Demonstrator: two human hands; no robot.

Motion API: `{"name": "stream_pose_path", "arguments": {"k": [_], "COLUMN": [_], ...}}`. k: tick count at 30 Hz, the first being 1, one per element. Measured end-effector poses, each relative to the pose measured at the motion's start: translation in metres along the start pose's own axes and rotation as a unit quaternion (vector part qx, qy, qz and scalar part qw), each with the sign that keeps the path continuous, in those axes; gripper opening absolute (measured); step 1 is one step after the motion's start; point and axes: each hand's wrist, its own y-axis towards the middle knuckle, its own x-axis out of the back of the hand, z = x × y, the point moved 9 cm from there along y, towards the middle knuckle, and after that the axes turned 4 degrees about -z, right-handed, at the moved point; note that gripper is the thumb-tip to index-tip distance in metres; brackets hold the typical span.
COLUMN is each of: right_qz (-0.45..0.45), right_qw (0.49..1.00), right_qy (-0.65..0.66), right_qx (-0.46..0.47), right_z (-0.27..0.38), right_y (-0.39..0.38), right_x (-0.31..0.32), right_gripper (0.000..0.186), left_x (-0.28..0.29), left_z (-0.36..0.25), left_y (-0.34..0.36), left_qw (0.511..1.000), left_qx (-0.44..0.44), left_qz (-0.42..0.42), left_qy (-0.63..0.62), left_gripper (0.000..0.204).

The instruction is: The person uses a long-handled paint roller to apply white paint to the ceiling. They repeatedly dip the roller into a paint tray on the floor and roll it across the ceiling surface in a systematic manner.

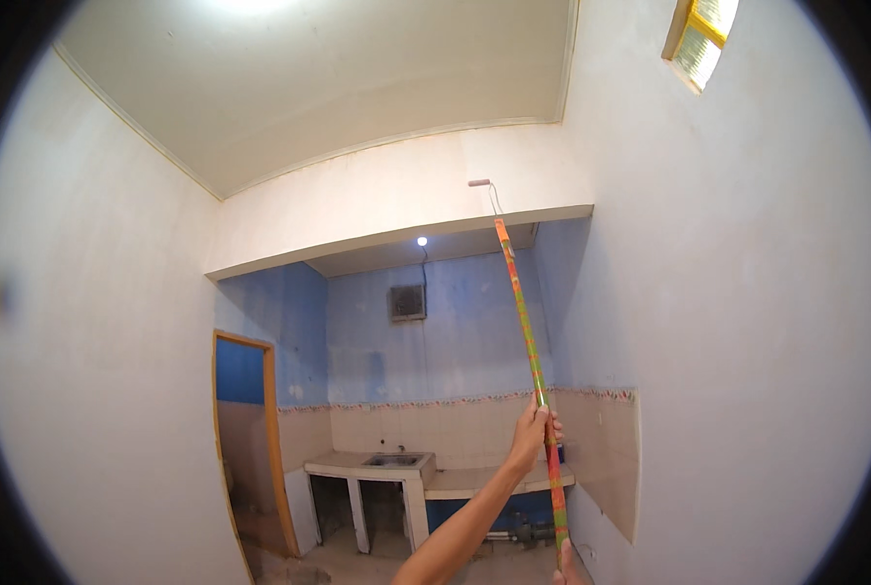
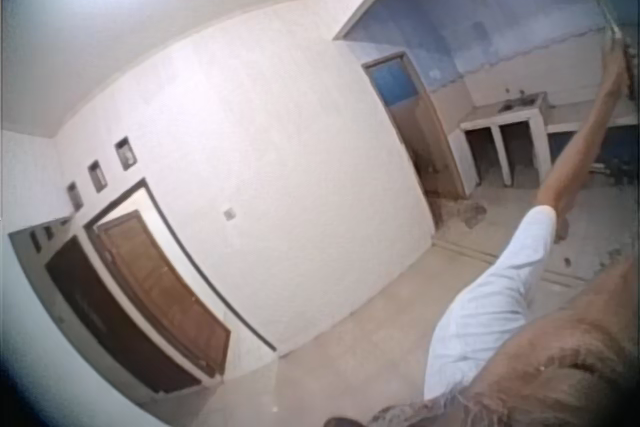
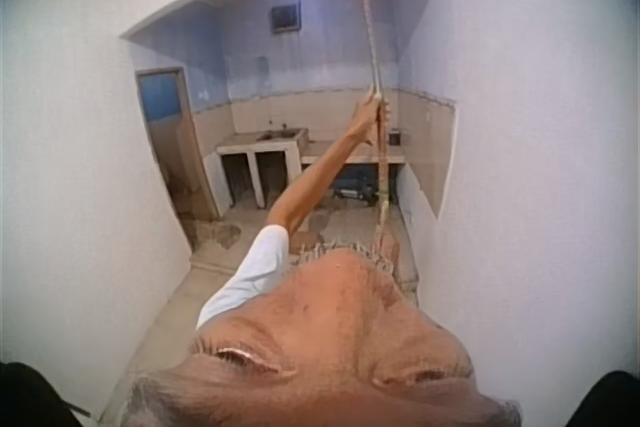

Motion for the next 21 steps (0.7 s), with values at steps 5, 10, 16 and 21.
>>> {"name": "stream_pose_path", "arguments": {"k": [5, 10, 16, 21], "right_qz": [0.055, -0.006, -0.010, -0.057], "right_qw": [0.996, 0.997, 0.995, 0.985], "right_qy": [0.008, -0.022, -0.008, -0.015], "right_qx": [-0.075, 0.077, 0.095, 0.161], "right_z": [0.013, 0.035, 0.003, -0.019], "right_y": [0.071, 0.168, 0.247, 0.297], "right_x": [0.010, 0.000, -0.024, -0.032], "right_gripper": [0.040, 0.064, 0.065, 0.065], "left_x": [-0.016, -0.015, -0.004, -0.005], "left_z": [0.009, -0.002, 0.034, 0.037], "left_y": [-0.001, 0.019, 0.063, 0.090], "left_qw": [0.999, 0.992, 0.982, 0.975], "left_qx": [-0.035, -0.081, -0.096, -0.117], "left_qz": [0.005, 0.013, 0.018, 0.023], "left_qy": [0.033, 0.101, 0.161, 0.187], "left_gripper": [0.050, 0.042, 0.055, 0.063]}}
